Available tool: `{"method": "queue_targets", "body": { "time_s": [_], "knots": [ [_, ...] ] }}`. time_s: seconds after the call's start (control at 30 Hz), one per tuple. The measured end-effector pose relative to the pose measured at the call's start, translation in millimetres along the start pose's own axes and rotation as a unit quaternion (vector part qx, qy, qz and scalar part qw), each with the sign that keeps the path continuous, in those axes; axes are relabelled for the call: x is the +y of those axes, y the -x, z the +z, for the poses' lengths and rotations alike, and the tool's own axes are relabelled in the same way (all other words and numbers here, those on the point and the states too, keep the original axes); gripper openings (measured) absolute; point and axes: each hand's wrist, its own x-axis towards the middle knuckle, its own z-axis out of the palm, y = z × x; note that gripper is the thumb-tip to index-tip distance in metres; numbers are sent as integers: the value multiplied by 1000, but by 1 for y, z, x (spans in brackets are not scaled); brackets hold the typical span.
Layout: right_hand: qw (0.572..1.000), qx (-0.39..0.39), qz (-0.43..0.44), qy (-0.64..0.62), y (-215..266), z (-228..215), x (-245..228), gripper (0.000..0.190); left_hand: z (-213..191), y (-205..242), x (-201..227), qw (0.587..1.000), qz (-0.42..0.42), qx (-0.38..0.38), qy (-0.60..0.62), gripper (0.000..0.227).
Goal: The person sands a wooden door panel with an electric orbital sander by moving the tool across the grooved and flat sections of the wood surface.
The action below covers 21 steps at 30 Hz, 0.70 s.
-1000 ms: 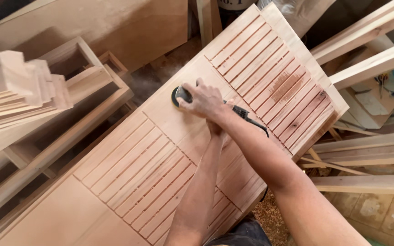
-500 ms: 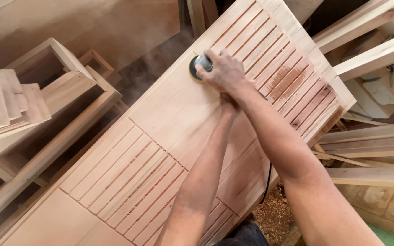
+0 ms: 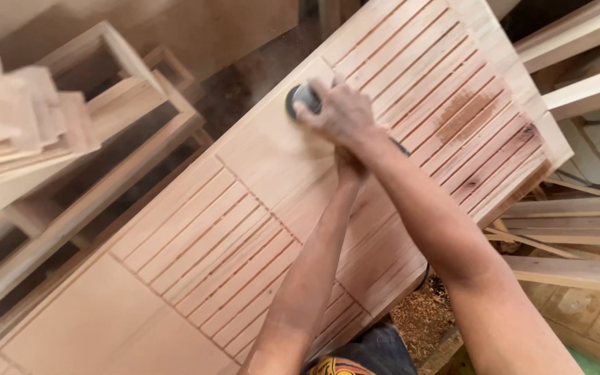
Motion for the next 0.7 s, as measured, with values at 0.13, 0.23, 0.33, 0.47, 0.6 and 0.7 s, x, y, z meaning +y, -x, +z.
{"method": "queue_targets", "body": {
  "time_s": [0.13, 0.23, 0.33, 0.47, 0.6, 0.7],
  "knots": [
    [997, -36, -62, -11, 22, 24, -54, 54, -42, 44, 8, 997, -14, 73, -2, 40],
    [992, -57, -108, -17, 42, 43, -97, 55, -77, 68, 22, 989, -20, 144, -2, 41],
    [987, -77, -140, -16, 60, 63, -135, 54, -110, 93, 35, 976, -27, 217, 1, 41],
    [978, -130, -161, -9, 76, 90, -181, 59, -153, 119, 52, 954, -28, 298, 10, 41],
    [972, -128, -193, -42, 97, 121, -223, 65, -195, 147, 62, 930, -29, 367, 17, 41],
    [963, -162, -210, -49, 109, 140, -259, 70, -224, 167, 68, 914, -30, 405, 22, 42]
  ]
}}
